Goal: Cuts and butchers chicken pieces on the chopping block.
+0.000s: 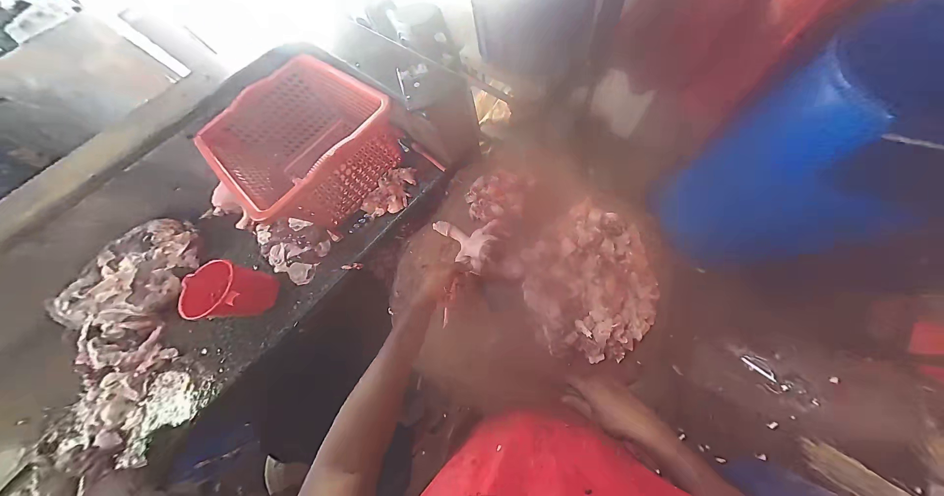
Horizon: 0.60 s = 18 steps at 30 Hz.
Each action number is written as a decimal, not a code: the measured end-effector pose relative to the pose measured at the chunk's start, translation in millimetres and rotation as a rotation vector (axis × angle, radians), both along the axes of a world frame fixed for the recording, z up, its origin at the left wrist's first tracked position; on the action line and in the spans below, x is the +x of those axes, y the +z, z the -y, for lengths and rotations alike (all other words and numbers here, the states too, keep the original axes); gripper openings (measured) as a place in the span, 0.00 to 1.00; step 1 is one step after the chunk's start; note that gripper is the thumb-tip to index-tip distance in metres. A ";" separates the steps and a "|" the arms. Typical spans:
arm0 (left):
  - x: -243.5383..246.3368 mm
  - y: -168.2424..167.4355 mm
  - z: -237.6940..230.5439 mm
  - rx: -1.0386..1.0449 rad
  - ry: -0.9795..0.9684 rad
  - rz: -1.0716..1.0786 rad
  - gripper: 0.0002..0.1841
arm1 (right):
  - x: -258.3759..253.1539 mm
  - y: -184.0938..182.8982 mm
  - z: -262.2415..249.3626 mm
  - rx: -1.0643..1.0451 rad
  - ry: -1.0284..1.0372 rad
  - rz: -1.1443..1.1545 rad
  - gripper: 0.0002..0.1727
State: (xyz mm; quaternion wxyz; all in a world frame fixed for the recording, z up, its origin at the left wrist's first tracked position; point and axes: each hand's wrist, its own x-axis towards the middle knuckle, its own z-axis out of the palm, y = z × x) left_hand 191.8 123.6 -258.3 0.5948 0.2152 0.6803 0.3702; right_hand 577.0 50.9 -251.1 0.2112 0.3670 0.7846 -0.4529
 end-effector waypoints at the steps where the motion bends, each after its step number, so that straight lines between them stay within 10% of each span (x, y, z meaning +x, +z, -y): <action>1: 4.4 6.4 7.7 0.073 0.064 0.078 0.11 | 0.0 -2.5 2.2 -0.058 -0.083 0.001 0.27; 9: -5.2 41.7 130.7 0.246 -0.128 -0.947 0.24 | 0.3 -33.7 54.0 0.020 -0.808 -0.129 0.24; 14: -30.0 -14.6 162.7 -0.029 -0.193 -0.716 0.26 | -5.1 -37.9 66.2 0.095 -0.770 -0.048 0.27; 18: -14.7 -24.2 178.0 0.200 0.087 -0.497 0.29 | -8.3 -31.1 67.6 0.149 -0.713 0.006 0.27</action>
